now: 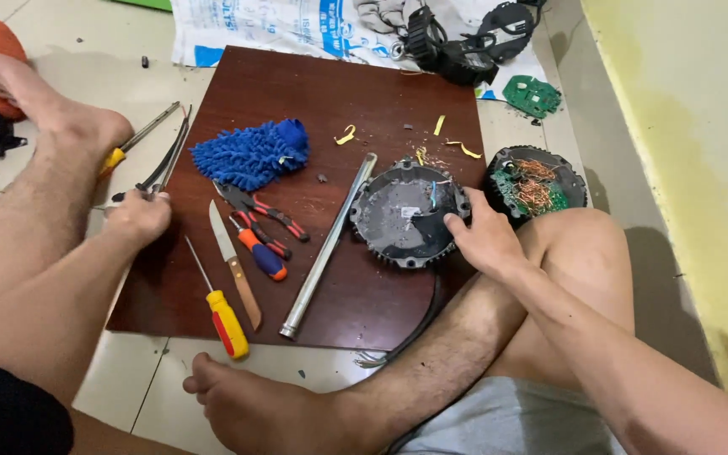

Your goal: Disassembling a circular electronic component using a screwdriver and pliers on a wooden board.

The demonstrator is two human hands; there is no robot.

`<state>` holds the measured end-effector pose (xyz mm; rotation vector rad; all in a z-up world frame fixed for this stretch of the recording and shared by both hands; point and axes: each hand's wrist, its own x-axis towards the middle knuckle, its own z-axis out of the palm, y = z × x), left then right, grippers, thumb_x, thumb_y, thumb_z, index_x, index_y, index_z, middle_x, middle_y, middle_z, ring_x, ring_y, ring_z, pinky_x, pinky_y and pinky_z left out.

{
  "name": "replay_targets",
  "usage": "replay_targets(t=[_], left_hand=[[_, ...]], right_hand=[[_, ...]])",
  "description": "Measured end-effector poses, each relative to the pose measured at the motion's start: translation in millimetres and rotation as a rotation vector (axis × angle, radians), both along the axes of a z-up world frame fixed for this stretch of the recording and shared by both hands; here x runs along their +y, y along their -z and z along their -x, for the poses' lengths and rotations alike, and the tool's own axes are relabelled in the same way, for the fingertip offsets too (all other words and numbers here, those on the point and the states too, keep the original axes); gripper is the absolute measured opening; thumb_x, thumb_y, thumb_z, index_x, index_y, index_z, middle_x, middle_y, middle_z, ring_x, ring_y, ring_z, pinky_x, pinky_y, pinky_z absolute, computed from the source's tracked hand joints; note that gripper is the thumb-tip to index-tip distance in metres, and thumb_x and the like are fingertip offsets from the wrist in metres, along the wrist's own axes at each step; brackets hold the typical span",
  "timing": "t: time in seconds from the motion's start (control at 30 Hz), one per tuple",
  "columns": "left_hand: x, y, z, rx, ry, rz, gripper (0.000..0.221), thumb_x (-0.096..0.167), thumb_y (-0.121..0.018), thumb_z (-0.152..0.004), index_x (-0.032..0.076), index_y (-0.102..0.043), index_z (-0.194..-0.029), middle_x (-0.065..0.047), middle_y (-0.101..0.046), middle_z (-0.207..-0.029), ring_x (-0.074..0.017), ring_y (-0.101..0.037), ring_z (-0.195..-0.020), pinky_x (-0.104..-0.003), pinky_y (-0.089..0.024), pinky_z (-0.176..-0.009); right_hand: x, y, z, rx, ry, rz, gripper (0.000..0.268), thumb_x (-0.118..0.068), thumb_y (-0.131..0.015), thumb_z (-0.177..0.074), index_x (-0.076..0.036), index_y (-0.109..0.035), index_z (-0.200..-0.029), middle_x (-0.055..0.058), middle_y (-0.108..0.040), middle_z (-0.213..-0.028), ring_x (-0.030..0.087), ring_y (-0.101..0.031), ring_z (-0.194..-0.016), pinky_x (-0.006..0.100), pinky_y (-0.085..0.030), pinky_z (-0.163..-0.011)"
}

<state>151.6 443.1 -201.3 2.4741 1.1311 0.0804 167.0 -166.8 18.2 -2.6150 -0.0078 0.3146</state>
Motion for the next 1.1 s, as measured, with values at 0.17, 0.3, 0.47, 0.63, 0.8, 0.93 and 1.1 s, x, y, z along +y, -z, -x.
replay_targets(t=[0.17,0.3,0.47,0.63,0.8,0.93,1.1], left_hand=[[-13.6,-56.2,23.6,0.218,0.043,-0.035,0.070,0.050,-0.072,-0.090,-0.004,-0.071,-0.134,-0.029,-0.074,-0.127,-0.0457,-0.071,-0.115,-0.053,-0.052,-0.099],[-71.2,-112.1,54.4,0.232,-0.066,0.191,0.057,0.037,-0.073,-0.104,-0.011,-0.068,-0.133,-0.028,-0.072,-0.125,-0.0376,-0.074,-0.103,-0.046,-0.060,-0.091],[7.6,-118.1,-21.3,0.670,-0.156,-0.711,0.105,0.062,-0.044,-0.067,-0.003,-0.035,-0.150,-0.026,-0.038,-0.151,-0.0438,-0.038,-0.136,-0.061,-0.028,-0.109],[0.4,-208.7,-55.0,1.421,-0.152,-1.421,0.143,0.092,-0.009,-0.065,-0.003,0.013,-0.169,-0.023,0.002,-0.175,-0.0395,-0.002,-0.159,-0.060,0.002,-0.128],[-112.0,-89.0,137.7,0.043,-0.080,-0.118,0.072,0.047,-0.076,-0.068,0.007,-0.050,-0.123,-0.024,-0.071,-0.109,-0.0479,-0.072,-0.108,-0.062,-0.058,-0.089],[-221.9,-191.9,133.1,-0.075,-0.124,0.268,0.047,0.021,-0.041,-0.092,-0.013,-0.072,-0.092,-0.031,-0.073,-0.102,-0.0477,-0.065,-0.095,-0.053,-0.051,-0.091],[-318.3,-216.7,168.5,-0.188,-0.216,0.489,0.052,0.058,-0.053,-0.094,0.015,-0.082,-0.099,-0.010,-0.073,-0.064,-0.0338,-0.079,-0.088,-0.049,-0.057,-0.083]], right_hand=[[0.9,5.8,-1.5,-0.063,-0.018,-0.009,0.067,-0.037,-0.055,-0.099,-0.014,-0.041,-0.160,0.026,-0.066,-0.134,0.044,-0.065,-0.121,0.054,-0.050,-0.105],[0.8,7.1,1.4,-0.098,-0.022,-0.006,0.065,-0.032,-0.054,-0.098,-0.013,-0.039,-0.159,0.022,-0.073,-0.121,0.043,-0.070,-0.109,0.051,-0.053,-0.097],[-1.5,11.7,1.4,-0.115,-0.028,-0.026,0.070,-0.033,-0.057,-0.096,-0.009,-0.037,-0.159,0.024,-0.068,-0.131,0.044,-0.067,-0.117,0.050,-0.052,-0.101],[1.7,22.5,-17.8,-0.035,0.045,-0.037,0.057,-0.032,-0.058,-0.094,-0.005,-0.053,-0.144,0.021,-0.070,-0.124,0.042,-0.067,-0.115,0.049,-0.053,-0.099],[-12.8,47.2,-41.4,0.032,-0.011,-0.061,0.073,-0.037,-0.053,-0.096,-0.003,-0.040,-0.159,0.036,-0.063,-0.136,0.050,-0.063,-0.128,0.061,-0.051,-0.105],[-10.6,39.7,-40.8,0.066,-0.059,-0.074,0.082,-0.033,-0.052,-0.094,-0.007,-0.024,-0.166,0.035,-0.060,-0.141,0.049,-0.060,-0.132,0.060,-0.050,-0.108],[-7.5,27.8,-26.2,0.049,-0.026,-0.027,0.080,-0.031,-0.049,-0.095,-0.019,-0.021,-0.169,0.036,-0.057,-0.146,0.051,-0.056,-0.137,0.060,-0.044,-0.115]])
